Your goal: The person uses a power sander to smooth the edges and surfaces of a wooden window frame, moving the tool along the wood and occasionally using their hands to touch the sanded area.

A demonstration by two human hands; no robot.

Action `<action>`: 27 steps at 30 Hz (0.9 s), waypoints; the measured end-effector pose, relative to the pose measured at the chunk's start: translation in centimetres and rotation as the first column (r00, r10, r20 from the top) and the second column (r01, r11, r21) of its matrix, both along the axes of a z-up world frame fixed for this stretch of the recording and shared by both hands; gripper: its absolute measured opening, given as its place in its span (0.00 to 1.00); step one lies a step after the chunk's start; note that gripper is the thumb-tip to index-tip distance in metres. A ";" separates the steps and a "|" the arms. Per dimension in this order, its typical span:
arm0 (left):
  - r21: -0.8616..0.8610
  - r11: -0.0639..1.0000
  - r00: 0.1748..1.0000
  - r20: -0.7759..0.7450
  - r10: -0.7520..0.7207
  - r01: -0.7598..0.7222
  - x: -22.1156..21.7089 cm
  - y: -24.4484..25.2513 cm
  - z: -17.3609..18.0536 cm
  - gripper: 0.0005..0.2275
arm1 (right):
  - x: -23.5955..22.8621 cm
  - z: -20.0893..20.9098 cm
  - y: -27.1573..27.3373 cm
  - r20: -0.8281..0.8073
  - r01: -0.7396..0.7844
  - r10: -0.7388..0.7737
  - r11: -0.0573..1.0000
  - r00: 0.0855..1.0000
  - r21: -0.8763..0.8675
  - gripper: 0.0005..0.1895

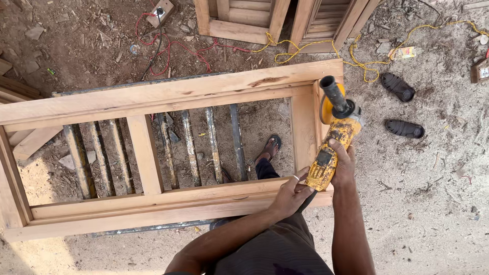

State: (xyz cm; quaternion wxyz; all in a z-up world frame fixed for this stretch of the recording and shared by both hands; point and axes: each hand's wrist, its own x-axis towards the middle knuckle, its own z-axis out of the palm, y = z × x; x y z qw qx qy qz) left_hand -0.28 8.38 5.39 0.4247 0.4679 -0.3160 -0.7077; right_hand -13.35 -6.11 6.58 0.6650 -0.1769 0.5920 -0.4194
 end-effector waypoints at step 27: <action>0.558 0.806 0.847 -0.315 0.428 -0.199 1.5 -7.4 -2.1 0.25 | 10.3 -2.9 -6.8 -0.492 -0.721 0.686 0.675 0.537 0.155 0.59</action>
